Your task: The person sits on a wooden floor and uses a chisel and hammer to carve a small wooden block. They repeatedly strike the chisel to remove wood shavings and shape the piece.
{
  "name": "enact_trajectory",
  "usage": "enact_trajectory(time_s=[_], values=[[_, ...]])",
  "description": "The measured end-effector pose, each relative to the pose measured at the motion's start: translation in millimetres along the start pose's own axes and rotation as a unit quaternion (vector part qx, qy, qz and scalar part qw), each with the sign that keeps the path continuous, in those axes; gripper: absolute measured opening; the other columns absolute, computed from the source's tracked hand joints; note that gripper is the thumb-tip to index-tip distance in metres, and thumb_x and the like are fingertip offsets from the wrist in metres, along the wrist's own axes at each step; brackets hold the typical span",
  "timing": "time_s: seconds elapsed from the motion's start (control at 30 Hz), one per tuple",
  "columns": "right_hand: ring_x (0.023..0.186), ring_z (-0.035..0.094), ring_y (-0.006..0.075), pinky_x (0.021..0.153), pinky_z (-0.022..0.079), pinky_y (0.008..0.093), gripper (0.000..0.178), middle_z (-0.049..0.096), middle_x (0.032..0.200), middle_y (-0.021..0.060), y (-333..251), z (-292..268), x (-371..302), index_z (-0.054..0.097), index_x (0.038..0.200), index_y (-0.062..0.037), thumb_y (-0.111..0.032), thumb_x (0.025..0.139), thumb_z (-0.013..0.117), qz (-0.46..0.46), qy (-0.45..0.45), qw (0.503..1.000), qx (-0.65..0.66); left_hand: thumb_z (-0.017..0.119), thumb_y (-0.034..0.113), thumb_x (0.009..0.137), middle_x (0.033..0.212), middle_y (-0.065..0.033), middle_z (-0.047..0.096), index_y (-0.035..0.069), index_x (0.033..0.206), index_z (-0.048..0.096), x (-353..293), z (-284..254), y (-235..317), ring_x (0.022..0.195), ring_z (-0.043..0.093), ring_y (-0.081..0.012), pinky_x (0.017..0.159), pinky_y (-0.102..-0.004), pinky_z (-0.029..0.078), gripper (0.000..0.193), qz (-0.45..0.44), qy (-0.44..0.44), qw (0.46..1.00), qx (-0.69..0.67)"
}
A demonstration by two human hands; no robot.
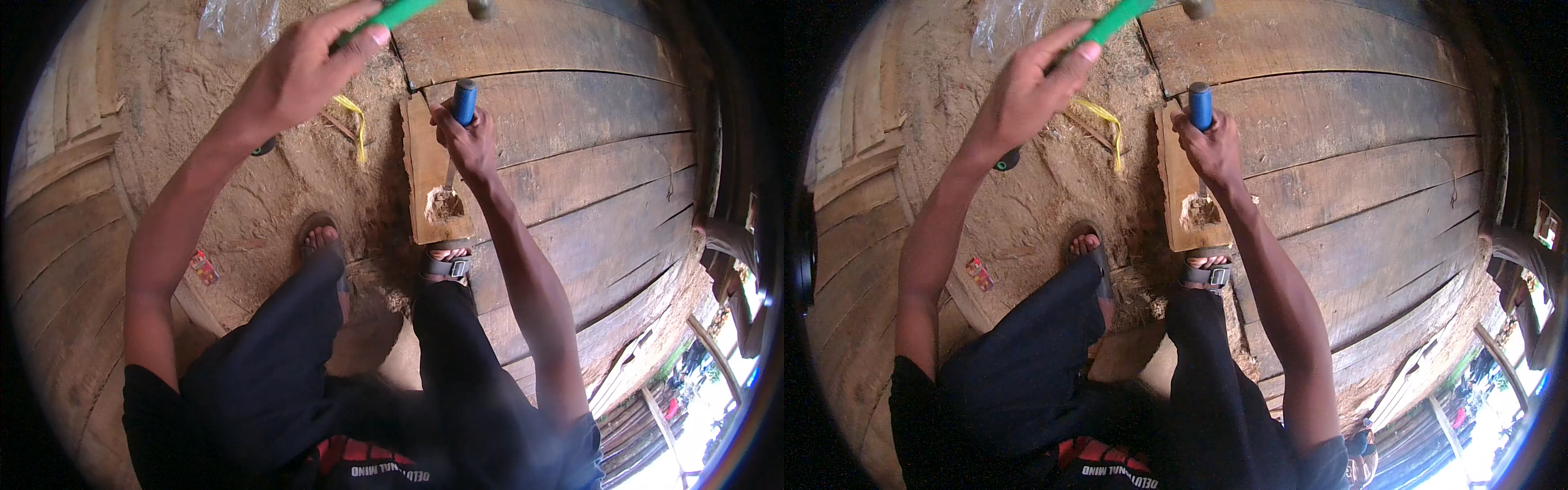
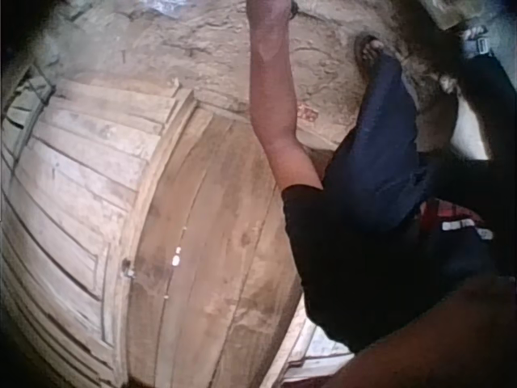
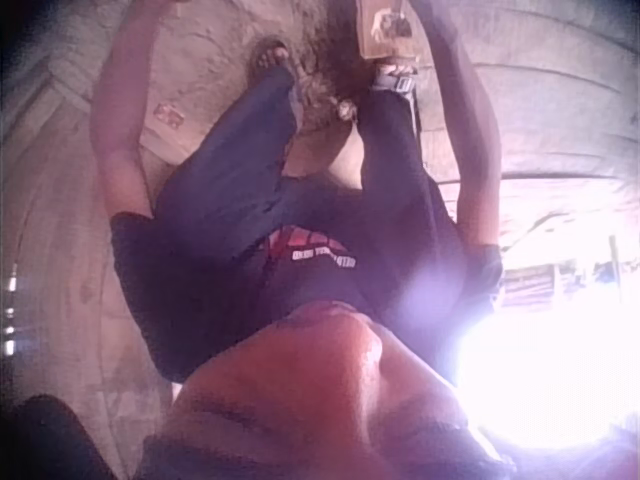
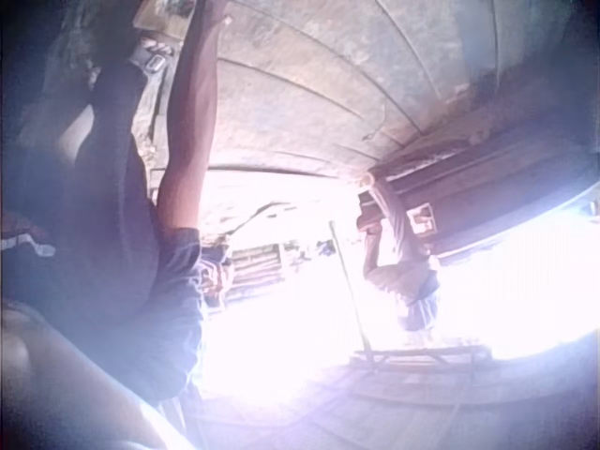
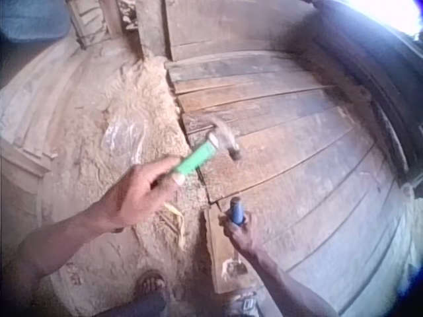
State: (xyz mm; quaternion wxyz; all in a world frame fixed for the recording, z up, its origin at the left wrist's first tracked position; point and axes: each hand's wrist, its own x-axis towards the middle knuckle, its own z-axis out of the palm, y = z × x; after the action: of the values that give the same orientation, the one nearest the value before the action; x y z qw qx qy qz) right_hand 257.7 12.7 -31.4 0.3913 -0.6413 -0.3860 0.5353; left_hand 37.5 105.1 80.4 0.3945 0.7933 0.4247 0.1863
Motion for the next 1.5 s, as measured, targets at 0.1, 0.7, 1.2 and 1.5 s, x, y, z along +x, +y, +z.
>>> enact_trajectory(time_s=[0.1, 0.7, 1.2, 1.5], values=[[0.05, 0.046, 0.0054, 0.046, 0.036, 0.0246, 0.028, 0.051, 0.057, -0.0025, 7, 0, -1, 0.06, 0.073, -0.0031, -0.026, 0.087, 0.068, 0.01, 0.001, 1.0, 0.008, 0.054, 0.039, 0.098, 0.067, 0.0006, 0.05, 0.005, 0.131, 0.056, 3, 5, -9, 0.055, 0.042, -0.005, 0.048, -0.0237, 0.036, 0.047, -0.005, -0.101, 0.993, 0.065], [0.049, 0.046, 0.0054, 0.045, 0.035, 0.0244, 0.034, 0.05, 0.056, -0.0032, 14, 0, 0, 0.061, 0.071, -0.0037, -0.031, 0.089, 0.069, 0.014, 0.015, 1.0, 0.003, 0.051, 0.04, 0.099, 0.067, -0.0017, 0.053, 0.001, 0.13, 0.054, -4, 5, -16, 0.061, 0.05, -0.0059, 0.052, -0.0244, 0.039, 0.049, 0.013, -0.1, 0.99, 0.1], [0.05, 0.046, 0.0061, 0.046, 0.036, 0.0249, 0.033, 0.051, 0.056, -0.0019, 14, 3, 1, 0.061, 0.073, -0.0026, -0.03, 0.089, 0.067, 0.016, 0.019, 0.999, -0.021, 0.053, 0.04, 0.098, 0.068, -0.0023, 0.056, 0.003, 0.125, 0.06, 2, 9, -8, 0.053, 0.046, -0.0087, 0.05, -0.0295, 0.041, 0.045, -0.028, -0.007, 1.0, -0.004], [0.049, 0.047, 0.0067, 0.045, 0.037, 0.0249, 0.029, 0.051, 0.056, -0.001, 40, -5, 1, 0.059, 0.071, -0.0029, -0.023, 0.088, 0.069, 0.033, 0.075, 0.996, 0.043, 0.054, 0.039, 0.098, 0.075, -0.0054, 0.062, 0.002, 0.129, 0.057, 0, 9, -4, 0.058, 0.053, -0.0101, 0.054, -0.0302, 0.046, 0.049, -0.078, -0.021, 0.996, -0.026]])
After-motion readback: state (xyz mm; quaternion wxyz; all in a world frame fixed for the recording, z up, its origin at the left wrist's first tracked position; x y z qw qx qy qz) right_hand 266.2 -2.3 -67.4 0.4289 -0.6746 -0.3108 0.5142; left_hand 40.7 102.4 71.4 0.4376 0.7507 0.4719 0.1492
